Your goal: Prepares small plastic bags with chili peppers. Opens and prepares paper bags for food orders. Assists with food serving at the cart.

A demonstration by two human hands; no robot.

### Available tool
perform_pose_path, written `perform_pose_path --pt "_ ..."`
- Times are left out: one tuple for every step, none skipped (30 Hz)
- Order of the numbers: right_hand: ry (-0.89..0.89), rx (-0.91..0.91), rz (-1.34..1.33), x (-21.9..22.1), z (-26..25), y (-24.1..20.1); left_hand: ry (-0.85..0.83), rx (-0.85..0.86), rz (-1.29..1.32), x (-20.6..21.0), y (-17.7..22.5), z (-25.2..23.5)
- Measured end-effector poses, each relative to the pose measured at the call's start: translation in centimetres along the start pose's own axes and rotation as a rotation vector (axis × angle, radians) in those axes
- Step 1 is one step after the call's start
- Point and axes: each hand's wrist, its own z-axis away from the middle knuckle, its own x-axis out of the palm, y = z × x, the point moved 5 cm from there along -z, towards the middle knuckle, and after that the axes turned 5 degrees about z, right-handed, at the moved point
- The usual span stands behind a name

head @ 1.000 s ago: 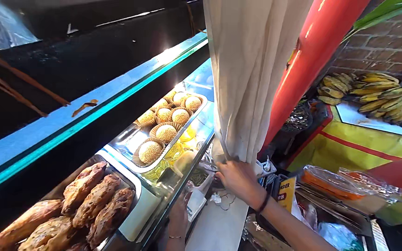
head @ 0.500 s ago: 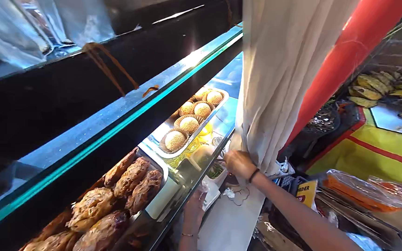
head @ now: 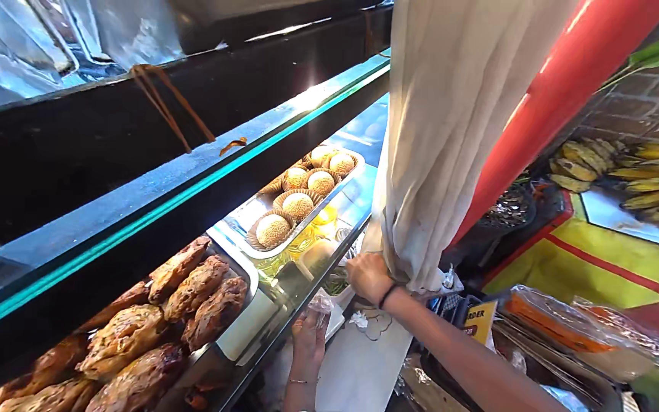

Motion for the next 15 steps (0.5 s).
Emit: perform_pose_path --pt "-0.029 0.0 0.033 0.2 -0.9 -1.4 -0.001 -0.003 0.005 -0.2 0.0 0.2" --pt "-0.046 -0.009 0.068 0.8 -2.1 -2.6 -0.001 -0.007 0.007 -0.4 0.0 0.4" --pt "-0.06 -0.023 0.09 1.4 -3.2 -3.3 -0.002 -0.013 0.008 -0.6 0.0 0.5" --pt "-0.07 -0.035 0.104 2.0 -3.9 -3.7 0.001 -0.016 0.009 -0.8 0.1 0.8" --pt "-0.067 -0.04 0.101 2.3 -4.3 -3.7 -0.004 -0.012 0.006 -1.0 0.2 1.0" --pt "-0.054 -0.034 0.079 2.2 -4.3 -3.4 -0.01 -0.008 -0.001 -1.1 0.3 1.2" --pt "-0.031 -0.022 0.064 1.8 -4.1 -2.8 -0.016 -0.003 -0.005 -1.3 0.5 1.3" --pt "-0.017 -0.005 0.046 1.2 -3.5 -2.1 -0.019 0.0 -0.009 -1.5 0.7 1.4" --pt "-0.006 0.003 0.028 0.8 -2.9 -1.0 -0.018 -0.002 -0.01 -1.7 0.8 1.4" --pt "-0.017 -0.006 -0.012 0.5 -2.5 0.4 -0.007 -0.004 -0.004 -1.8 0.9 1.4" --pt "0.003 -0.035 -0.075 0.4 -2.0 2.0 0.006 -0.007 0.007 -1.6 1.0 1.4" --pt "0.025 -0.081 -0.155 0.6 -1.6 3.6 0.02 -0.008 0.013 -1.4 1.2 1.3" --pt "0.042 -0.121 -0.251 0.7 -0.9 5.1 0.021 -0.013 0.008 -1.0 1.3 1.2" --pt "0.058 -0.157 -0.359 1.1 -0.3 6.5 0.012 -0.018 0.0 -0.5 1.3 1.1" --pt "0.066 -0.189 -0.461 1.4 0.5 7.6 -0.005 -0.022 -0.01 -0.1 1.3 1.0"
